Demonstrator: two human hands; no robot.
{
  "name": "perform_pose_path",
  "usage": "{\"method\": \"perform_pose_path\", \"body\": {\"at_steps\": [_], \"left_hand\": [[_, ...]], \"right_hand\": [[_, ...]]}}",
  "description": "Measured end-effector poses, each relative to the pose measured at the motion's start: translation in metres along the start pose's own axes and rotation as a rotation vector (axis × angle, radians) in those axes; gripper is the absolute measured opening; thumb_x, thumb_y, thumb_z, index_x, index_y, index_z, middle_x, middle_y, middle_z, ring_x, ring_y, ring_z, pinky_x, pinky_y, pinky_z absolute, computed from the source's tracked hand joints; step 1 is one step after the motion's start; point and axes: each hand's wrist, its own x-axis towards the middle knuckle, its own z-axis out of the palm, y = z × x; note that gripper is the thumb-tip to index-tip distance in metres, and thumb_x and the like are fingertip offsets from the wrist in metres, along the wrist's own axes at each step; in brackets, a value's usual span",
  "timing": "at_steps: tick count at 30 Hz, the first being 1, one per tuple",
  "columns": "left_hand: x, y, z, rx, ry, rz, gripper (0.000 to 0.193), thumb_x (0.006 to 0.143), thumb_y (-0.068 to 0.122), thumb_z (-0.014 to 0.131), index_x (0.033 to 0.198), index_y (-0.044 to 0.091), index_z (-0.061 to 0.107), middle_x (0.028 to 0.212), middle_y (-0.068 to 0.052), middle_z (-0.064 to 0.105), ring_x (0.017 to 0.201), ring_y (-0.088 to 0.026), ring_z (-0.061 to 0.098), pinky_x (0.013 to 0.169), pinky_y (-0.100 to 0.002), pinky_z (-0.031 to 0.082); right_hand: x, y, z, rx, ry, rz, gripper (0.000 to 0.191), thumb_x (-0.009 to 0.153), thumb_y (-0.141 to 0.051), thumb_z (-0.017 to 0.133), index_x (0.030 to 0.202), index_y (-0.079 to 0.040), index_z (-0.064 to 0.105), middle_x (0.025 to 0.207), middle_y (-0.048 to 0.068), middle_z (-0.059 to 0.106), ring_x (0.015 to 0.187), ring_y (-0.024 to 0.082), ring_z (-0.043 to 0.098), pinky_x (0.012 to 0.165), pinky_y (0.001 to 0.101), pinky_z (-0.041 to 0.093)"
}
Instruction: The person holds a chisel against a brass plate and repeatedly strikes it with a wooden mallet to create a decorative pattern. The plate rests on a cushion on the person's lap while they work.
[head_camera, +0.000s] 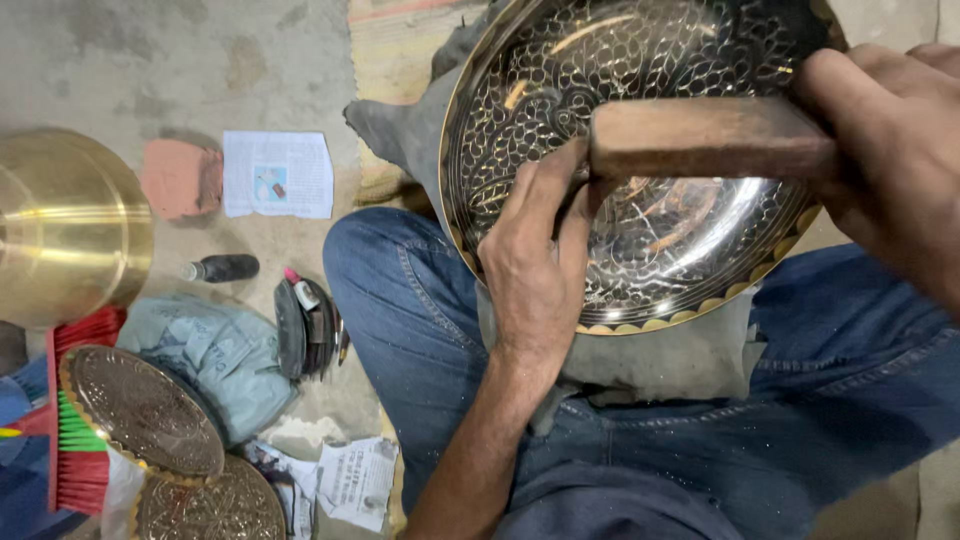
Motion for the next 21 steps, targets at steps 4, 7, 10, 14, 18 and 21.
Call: {"method": "perform_pose_path", "body": {"at_steps": [4, 7, 10, 14, 18, 21], "left_hand": [[-0.003, -0.002, 0.001, -0.037, -0.016, -0.037, 0.032, 0.106, 0.004, 0.067, 0.137, 0.011, 0.061, 0.120, -0.006, 0.072, 0.104, -0.019, 0.077, 0.085, -0.031, 0.065], [-0.002, -0.003, 0.001, -0.014, -0.028, -0.052, 0.034, 0.103, 0.004, 0.066, 0.136, 0.010, 0.061, 0.122, -0.007, 0.072, 0.104, -0.020, 0.077, 0.086, -0.032, 0.066], [0.000, -0.003, 0.001, -0.028, -0.048, -0.090, 0.031, 0.104, 0.005, 0.067, 0.134, 0.010, 0.063, 0.115, -0.006, 0.073, 0.097, -0.018, 0.078, 0.080, -0.030, 0.066], [0.002, -0.001, 0.000, -0.025, -0.018, -0.031, 0.034, 0.103, 0.003, 0.066, 0.136, 0.008, 0.062, 0.118, -0.007, 0.072, 0.103, -0.018, 0.077, 0.086, -0.030, 0.066], [0.001, 0.002, -0.002, -0.052, -0.031, -0.069, 0.033, 0.103, 0.004, 0.069, 0.134, 0.007, 0.063, 0.120, -0.008, 0.072, 0.102, -0.018, 0.077, 0.084, -0.030, 0.064], [0.001, 0.002, -0.004, -0.019, -0.025, -0.039, 0.035, 0.101, 0.001, 0.066, 0.136, 0.006, 0.062, 0.123, -0.010, 0.071, 0.107, -0.021, 0.076, 0.089, -0.031, 0.064]], "right_hand": [[-0.003, 0.000, 0.001, 0.287, -0.029, 0.056, 0.038, 0.086, -0.001, 0.069, 0.121, 0.000, 0.054, 0.099, 0.014, 0.064, 0.092, 0.024, 0.069, 0.078, 0.0360, 0.058], [0.005, -0.013, -0.013, -0.128, -0.157, 0.064, 0.039, 0.079, -0.004, 0.081, 0.112, -0.002, 0.060, 0.091, 0.014, 0.068, 0.086, 0.025, 0.072, 0.077, 0.0372, 0.059], [0.012, -0.021, -0.013, 0.264, -0.056, 0.143, 0.034, 0.088, 0.002, 0.074, 0.117, 0.002, 0.058, 0.094, 0.017, 0.066, 0.086, 0.026, 0.071, 0.073, 0.0369, 0.058], [0.013, -0.020, -0.010, -0.068, -0.251, 0.149, 0.024, 0.094, -0.012, 0.072, 0.113, -0.007, 0.058, 0.092, 0.010, 0.066, 0.088, 0.019, 0.071, 0.081, 0.0323, 0.058], [0.000, -0.010, -0.008, 0.325, -0.092, 0.135, 0.041, 0.091, -0.002, 0.067, 0.128, -0.001, 0.049, 0.103, 0.013, 0.063, 0.095, 0.019, 0.068, 0.082, 0.0326, 0.058], [-0.005, -0.004, 0.000, 0.084, -0.231, 0.203, 0.039, 0.089, 0.000, 0.071, 0.123, -0.003, 0.052, 0.095, 0.012, 0.064, 0.085, 0.020, 0.069, 0.072, 0.0322, 0.060]]}}
